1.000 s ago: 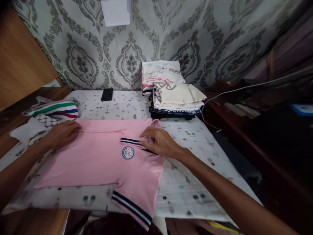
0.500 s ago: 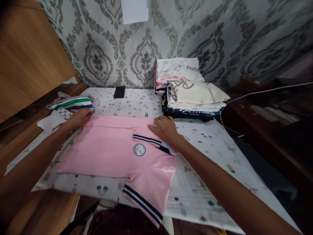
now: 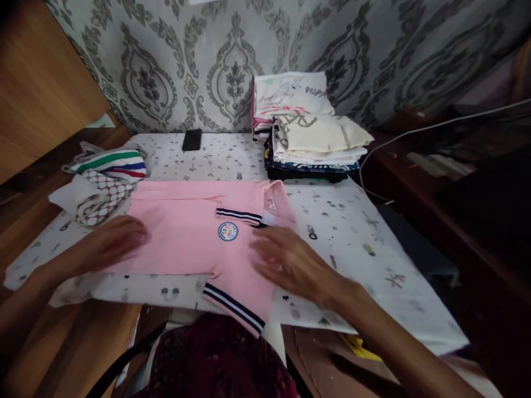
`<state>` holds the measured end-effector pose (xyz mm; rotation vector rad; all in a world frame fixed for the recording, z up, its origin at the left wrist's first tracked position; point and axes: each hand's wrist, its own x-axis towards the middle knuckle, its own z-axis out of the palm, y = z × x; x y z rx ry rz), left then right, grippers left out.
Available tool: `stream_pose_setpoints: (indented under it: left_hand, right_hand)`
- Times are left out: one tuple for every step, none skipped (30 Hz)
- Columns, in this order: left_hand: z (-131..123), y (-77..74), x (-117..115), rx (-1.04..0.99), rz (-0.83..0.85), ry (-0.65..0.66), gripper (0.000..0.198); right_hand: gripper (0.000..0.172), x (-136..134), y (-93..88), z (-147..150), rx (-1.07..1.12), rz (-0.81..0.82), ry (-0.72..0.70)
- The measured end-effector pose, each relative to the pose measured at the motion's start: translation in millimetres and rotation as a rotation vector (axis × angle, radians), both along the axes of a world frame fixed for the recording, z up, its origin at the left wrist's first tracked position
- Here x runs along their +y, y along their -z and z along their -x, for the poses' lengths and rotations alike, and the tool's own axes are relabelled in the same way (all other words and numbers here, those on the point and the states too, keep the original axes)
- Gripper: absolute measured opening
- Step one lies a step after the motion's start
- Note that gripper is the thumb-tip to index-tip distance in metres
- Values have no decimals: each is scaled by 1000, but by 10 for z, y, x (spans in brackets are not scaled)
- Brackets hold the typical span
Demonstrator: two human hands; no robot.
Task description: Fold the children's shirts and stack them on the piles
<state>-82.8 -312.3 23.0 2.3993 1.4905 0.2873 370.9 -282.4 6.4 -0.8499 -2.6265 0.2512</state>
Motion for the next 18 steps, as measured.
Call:
stream_pose_setpoints:
  left_hand:
    - [34, 8, -113, 3, 2, -37, 31]
    - [79, 13, -197, 15, -8, -91, 31]
    - [129, 15, -251, 38, -15, -156, 33]
    - [181, 13, -279, 68, -16, -225, 35]
    - [226, 8, -282, 98, -17, -291, 37]
    - [260, 4, -265, 121, -24, -346, 38]
    - [279, 4, -231, 130, -46, -385, 38]
    - [280, 12, -184, 121, -84, -403, 36]
    - [267, 29, -128, 99, -134, -399, 35]
    - [243, 56, -66, 73, -183, -379, 34]
    - [215, 91, -1, 51, -215, -345, 34]
    - [191, 130, 64, 41, -231, -308, 35]
    - [176, 168, 126, 48, -237, -280, 35]
    - [173, 202, 181, 73, -239, -271, 35]
    - [183, 226, 225, 115, -244, -285, 35]
    - [201, 237, 254, 168, -250, -318, 34]
    - [223, 233, 266, 225, -258, -361, 33]
    - [241, 213, 257, 273, -268, -397, 33]
  right_hand:
    - [36, -194, 20, -95, -1, 31, -27]
    - [38, -361, 52, -183, 2, 59, -18]
    - [41, -496, 92, -261, -12, 90, -5]
    - [42, -599, 136, -322, -19, 104, 6]
    - [43, -672, 177, -364, -25, 110, 21]
    - [44, -721, 212, -386, -34, 115, 27]
    - [45, -753, 238, -390, -42, 118, 27]
    - [46, -774, 255, -380, -49, 122, 23]
    - [46, -789, 265, -362, -54, 128, 16]
    - [46, -802, 272, -342, -51, 134, 13]
    - [44, -814, 279, -324, -38, 140, 18]
    - [41, -827, 290, -312, -21, 149, 23]
    - [39, -841, 306, -307, 1, 159, 27]
    - [37, -854, 326, -307, 28, 169, 27]
    - [35, -865, 349, -312, 58, 176, 22]
    - [34, -875, 371, -316, 89, 179, 15]
    - [33, -883, 387, -316, 114, 179, 4]
    - [32, -887, 394, -310, 135, 176, -3]
